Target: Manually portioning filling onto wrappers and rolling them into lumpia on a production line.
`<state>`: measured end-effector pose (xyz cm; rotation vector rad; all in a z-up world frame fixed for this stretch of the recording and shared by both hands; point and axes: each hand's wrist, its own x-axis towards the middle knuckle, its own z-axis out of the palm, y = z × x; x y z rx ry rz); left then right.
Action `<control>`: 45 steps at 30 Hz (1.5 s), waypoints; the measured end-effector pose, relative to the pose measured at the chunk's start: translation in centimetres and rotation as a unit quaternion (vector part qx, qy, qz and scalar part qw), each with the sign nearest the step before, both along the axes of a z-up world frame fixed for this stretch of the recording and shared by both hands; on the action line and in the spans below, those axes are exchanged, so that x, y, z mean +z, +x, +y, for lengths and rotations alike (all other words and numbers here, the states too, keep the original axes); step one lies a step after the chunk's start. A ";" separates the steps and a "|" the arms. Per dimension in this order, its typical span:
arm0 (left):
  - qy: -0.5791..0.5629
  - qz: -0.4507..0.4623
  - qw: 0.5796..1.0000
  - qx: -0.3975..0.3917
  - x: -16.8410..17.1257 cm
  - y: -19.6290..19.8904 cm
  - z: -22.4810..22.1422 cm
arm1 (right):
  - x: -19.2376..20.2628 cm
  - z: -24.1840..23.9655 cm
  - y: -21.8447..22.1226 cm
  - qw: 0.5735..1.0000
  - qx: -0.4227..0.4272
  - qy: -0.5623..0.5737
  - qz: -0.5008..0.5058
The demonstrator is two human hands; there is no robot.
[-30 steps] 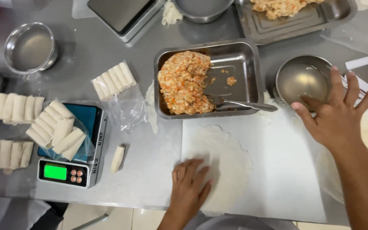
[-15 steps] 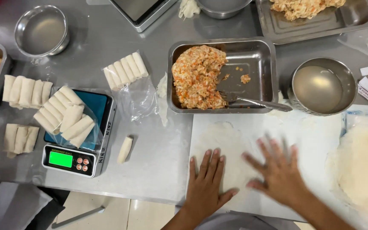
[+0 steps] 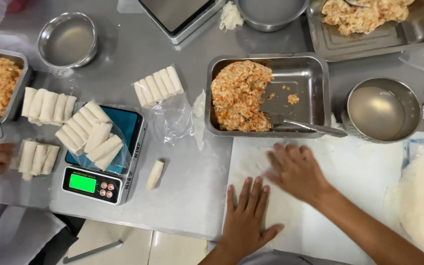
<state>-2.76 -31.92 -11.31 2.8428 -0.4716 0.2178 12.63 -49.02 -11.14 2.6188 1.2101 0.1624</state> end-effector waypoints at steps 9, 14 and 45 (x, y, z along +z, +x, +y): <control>-0.086 0.002 0.996 0.002 -0.3 -0.5 0.1 | 10.6 -0.9 10.0 0.907 -0.270 0.060 0.319; -0.077 -0.012 0.997 0.007 -1.3 -0.8 0.1 | 8.5 -2.1 14.1 0.978 -0.200 0.002 0.065; -0.234 -0.005 0.972 -0.007 -0.7 -4.0 3.9 | 5.4 -8.2 -4.1 0.848 -0.191 0.225 0.440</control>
